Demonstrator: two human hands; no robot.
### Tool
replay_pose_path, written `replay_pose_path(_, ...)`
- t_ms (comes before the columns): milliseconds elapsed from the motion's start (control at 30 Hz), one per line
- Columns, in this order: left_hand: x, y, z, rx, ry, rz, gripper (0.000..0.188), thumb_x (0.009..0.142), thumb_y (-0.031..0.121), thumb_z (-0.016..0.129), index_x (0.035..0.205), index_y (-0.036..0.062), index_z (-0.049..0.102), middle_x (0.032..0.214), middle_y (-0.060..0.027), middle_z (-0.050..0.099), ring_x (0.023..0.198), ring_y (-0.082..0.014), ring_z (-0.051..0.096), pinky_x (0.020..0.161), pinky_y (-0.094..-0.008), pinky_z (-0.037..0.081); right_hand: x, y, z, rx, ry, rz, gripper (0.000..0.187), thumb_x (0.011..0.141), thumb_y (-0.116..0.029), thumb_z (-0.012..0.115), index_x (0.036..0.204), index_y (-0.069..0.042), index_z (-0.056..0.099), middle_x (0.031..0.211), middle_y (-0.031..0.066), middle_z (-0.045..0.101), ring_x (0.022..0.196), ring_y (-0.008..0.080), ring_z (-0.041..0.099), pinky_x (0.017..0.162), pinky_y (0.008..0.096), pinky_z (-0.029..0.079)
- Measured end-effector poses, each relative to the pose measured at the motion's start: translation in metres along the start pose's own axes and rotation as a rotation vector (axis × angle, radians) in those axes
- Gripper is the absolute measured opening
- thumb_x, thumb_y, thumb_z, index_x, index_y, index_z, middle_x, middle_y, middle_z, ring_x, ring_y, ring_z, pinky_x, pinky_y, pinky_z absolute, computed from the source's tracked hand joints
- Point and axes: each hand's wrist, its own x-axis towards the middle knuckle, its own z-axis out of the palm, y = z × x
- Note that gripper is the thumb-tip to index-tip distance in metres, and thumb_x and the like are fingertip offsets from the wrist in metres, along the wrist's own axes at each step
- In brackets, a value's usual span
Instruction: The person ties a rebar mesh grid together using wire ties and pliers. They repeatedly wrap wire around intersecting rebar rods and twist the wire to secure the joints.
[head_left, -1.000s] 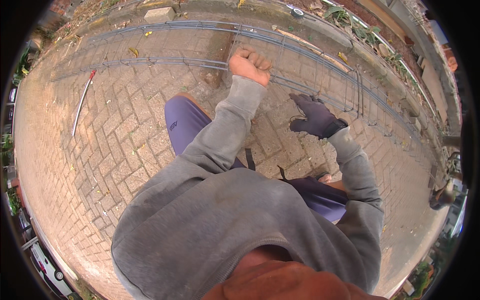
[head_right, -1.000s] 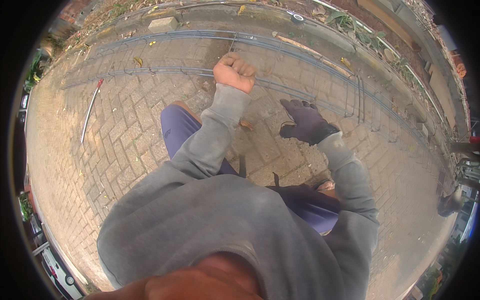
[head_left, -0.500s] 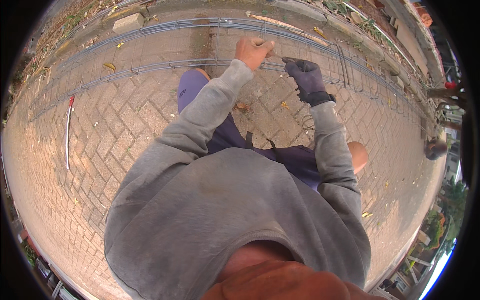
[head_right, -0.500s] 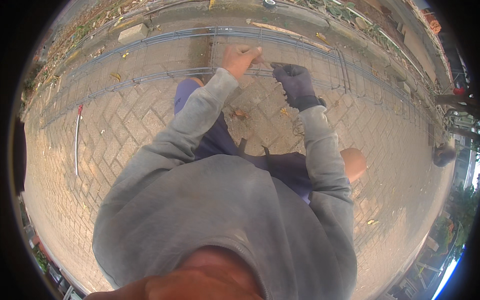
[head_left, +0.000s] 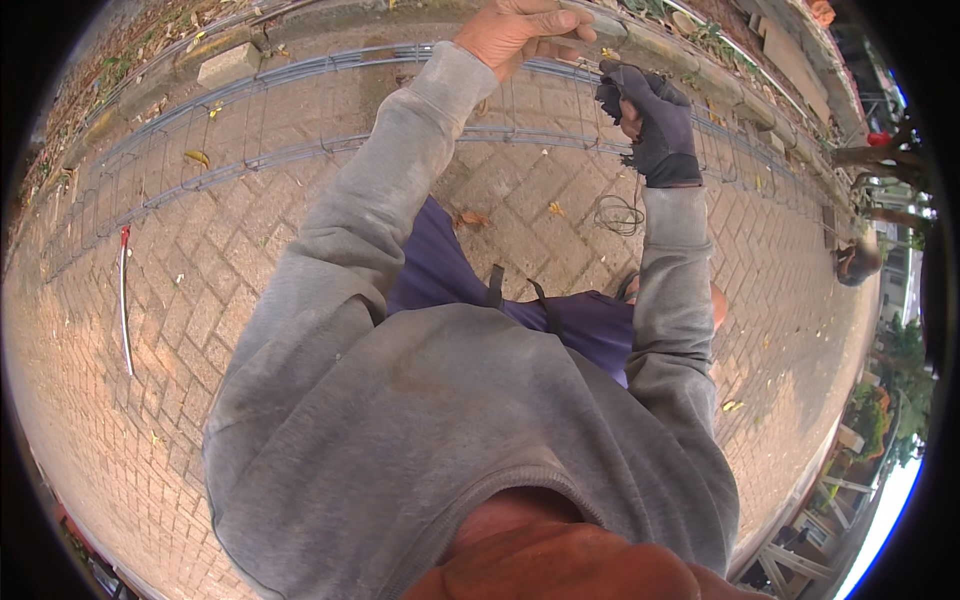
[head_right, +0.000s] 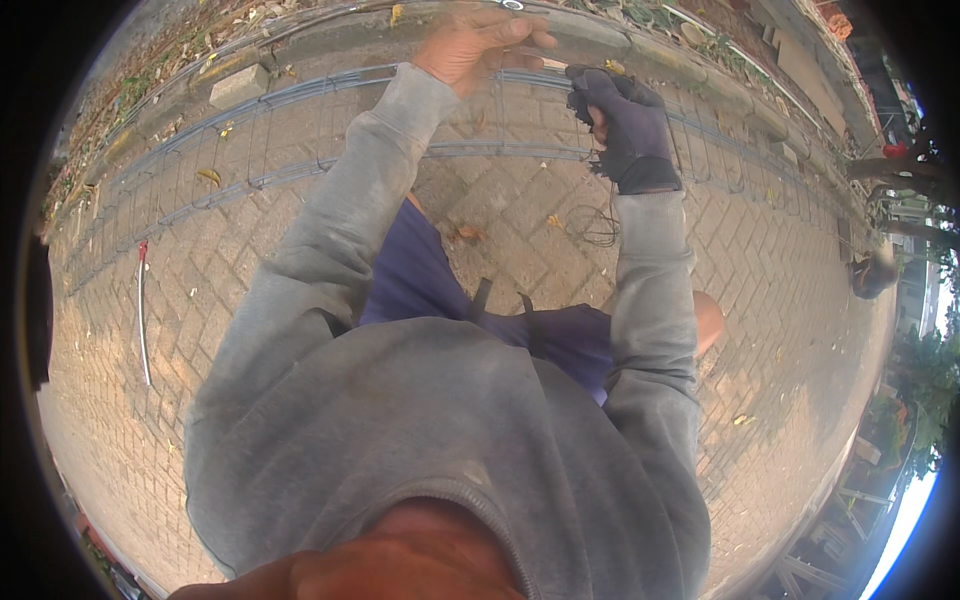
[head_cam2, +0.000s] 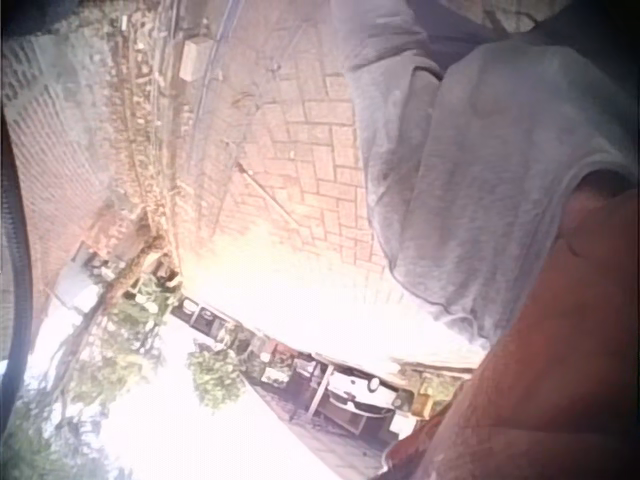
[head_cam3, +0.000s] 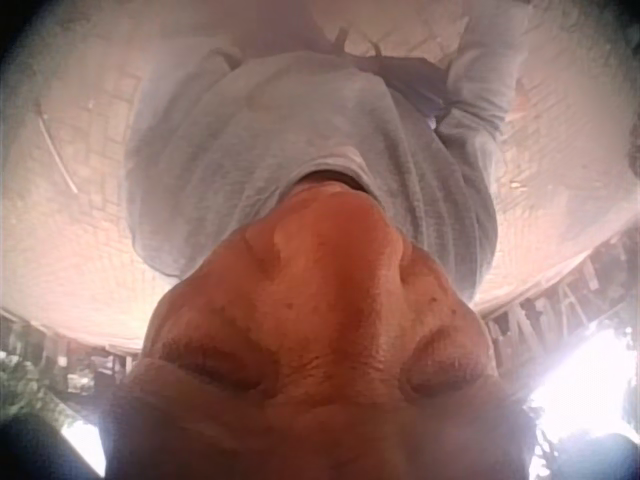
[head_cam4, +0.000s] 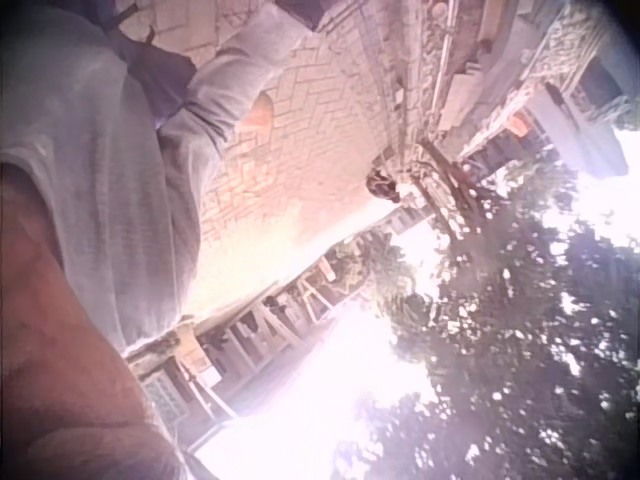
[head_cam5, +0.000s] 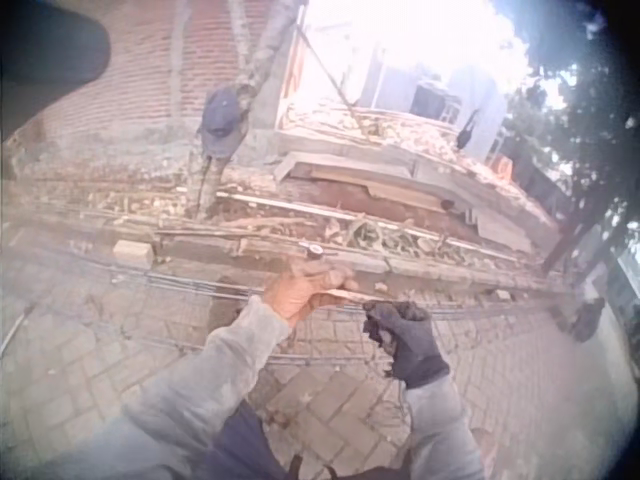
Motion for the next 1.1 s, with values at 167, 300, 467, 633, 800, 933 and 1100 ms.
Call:
replay_pose_path(167,0.005,0.002,0.003,0.387,0.202,0.183,0.03,0.096,0.024,0.075,0.114,0.0012,0.075,0.102,-0.009,0.077,0.097,-0.0207,0.073,0.092,-0.0336,0.057,-0.005,0.017,0.018,0.282,-0.121,0.0,0.026,0.096,-0.02,0.074,0.108,0.003,0.076,0.077,0.0031,0.069,0.063,0.0073,0.055,0.053,0.0244,0.038)
replay_pose_path(300,0.007,-0.015,-0.014,0.966,0.458,0.352,0.037,0.087,0.037,0.079,0.105,0.0052,0.082,0.098,-0.0134,0.079,0.084,-0.02,0.074,0.079,-0.0348,0.057,0.008,0.044,0.037,0.135,0.086,-0.094,0.028,0.094,-0.019,0.077,0.111,0.004,0.076,0.088,0.0038,0.073,0.068,0.0079,0.057,0.063,0.0237,0.044)
replay_pose_path(467,-0.02,-0.027,-0.074,1.394,-0.048,-0.237,0.038,0.085,0.036,0.081,0.11,0.0083,0.081,0.104,-0.0167,0.079,0.096,-0.0288,0.074,0.089,-0.0385,0.056,-0.002,0.126,-0.012,0.152,0.057,0.109,0.028,0.093,-0.02,0.076,0.109,0.003,0.077,0.09,0.0034,0.074,0.071,0.0087,0.058,0.064,0.0237,0.045)
replay_pose_path(633,-0.073,-0.091,-0.114,1.423,0.429,-0.37,0.031,0.084,0.033,0.079,0.103,0.0086,0.082,0.095,-0.0169,0.078,0.089,-0.0318,0.074,0.082,-0.0424,0.056,-0.036,0.251,-0.052,-0.083,0.26,0.531,0.022,0.088,-0.022,0.077,0.102,-0.005,0.08,0.07,0.0001,0.065,0.057,0.0102,0.054,0.05,0.0284,0.042)
replay_pose_path(800,-0.099,-0.148,-0.114,1.37,0.553,-0.286,0.027,0.086,0.029,0.078,0.103,0.0075,0.081,0.098,-0.0174,0.077,0.089,-0.0333,0.074,0.082,-0.0404,0.056,-0.042,0.298,-0.051,-0.083,0.289,0.596,0.02,0.086,-0.023,0.078,0.098,-0.007,0.081,0.066,-0.0014,0.061,0.052,0.0104,0.051,0.047,0.0301,0.04)
replay_pose_path(933,-0.097,-0.16,-0.11,1.465,0.539,-0.143,0.024,0.088,0.027,0.076,0.101,0.0082,0.081,0.099,-0.0168,0.077,0.09,-0.035,0.073,0.084,-0.0414,0.056,-0.032,0.298,-0.042,-0.036,0.273,0.617,0.019,0.086,-0.022,0.078,0.098,-0.007,0.081,0.066,-0.0022,0.06,0.052,0.0103,0.05,0.046,0.03,0.04)
replay_pose_path(1100,-0.078,-0.173,-0.107,1.603,0.461,-0.186,0.031,0.091,0.024,0.072,0.118,0.0096,0.075,0.12,-0.017,0.072,0.112,-0.0376,0.066,0.097,-0.0449,0.051,0.005,0.311,0.007,0.211,0.164,0.573,0.021,0.09,-0.022,0.077,0.104,-0.007,0.079,0.068,-0.0025,0.061,0.053,0.0087,0.049,0.047,0.0287,0.038)
